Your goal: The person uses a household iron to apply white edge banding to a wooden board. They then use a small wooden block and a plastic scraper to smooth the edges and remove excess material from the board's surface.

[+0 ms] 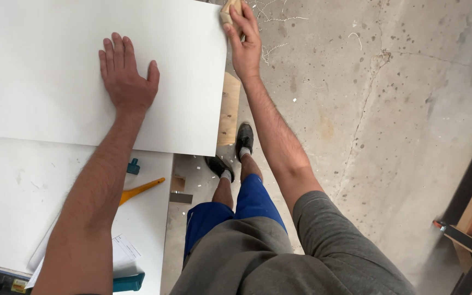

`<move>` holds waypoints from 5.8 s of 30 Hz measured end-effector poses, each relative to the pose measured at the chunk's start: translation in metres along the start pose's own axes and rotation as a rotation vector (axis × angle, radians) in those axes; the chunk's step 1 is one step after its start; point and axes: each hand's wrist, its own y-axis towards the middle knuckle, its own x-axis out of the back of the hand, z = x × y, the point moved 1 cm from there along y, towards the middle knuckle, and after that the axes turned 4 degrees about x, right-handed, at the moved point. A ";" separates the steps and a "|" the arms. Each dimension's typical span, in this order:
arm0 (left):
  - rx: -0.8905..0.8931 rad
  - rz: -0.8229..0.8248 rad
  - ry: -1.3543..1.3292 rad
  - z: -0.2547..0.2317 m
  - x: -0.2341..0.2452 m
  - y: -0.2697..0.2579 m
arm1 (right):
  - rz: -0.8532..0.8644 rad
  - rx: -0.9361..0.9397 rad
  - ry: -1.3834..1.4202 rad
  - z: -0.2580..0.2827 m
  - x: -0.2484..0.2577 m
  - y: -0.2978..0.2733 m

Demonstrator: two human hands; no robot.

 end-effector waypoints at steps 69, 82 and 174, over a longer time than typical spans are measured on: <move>0.020 -0.018 -0.030 0.001 0.001 0.002 | 0.833 0.431 0.232 0.240 -0.049 -0.286; 0.005 -0.068 -0.033 0.002 -0.001 0.001 | 1.410 0.391 -0.998 0.076 0.001 0.052; 1.315 -0.023 -1.506 -0.082 0.001 0.079 | 0.331 0.072 0.214 0.175 0.022 0.156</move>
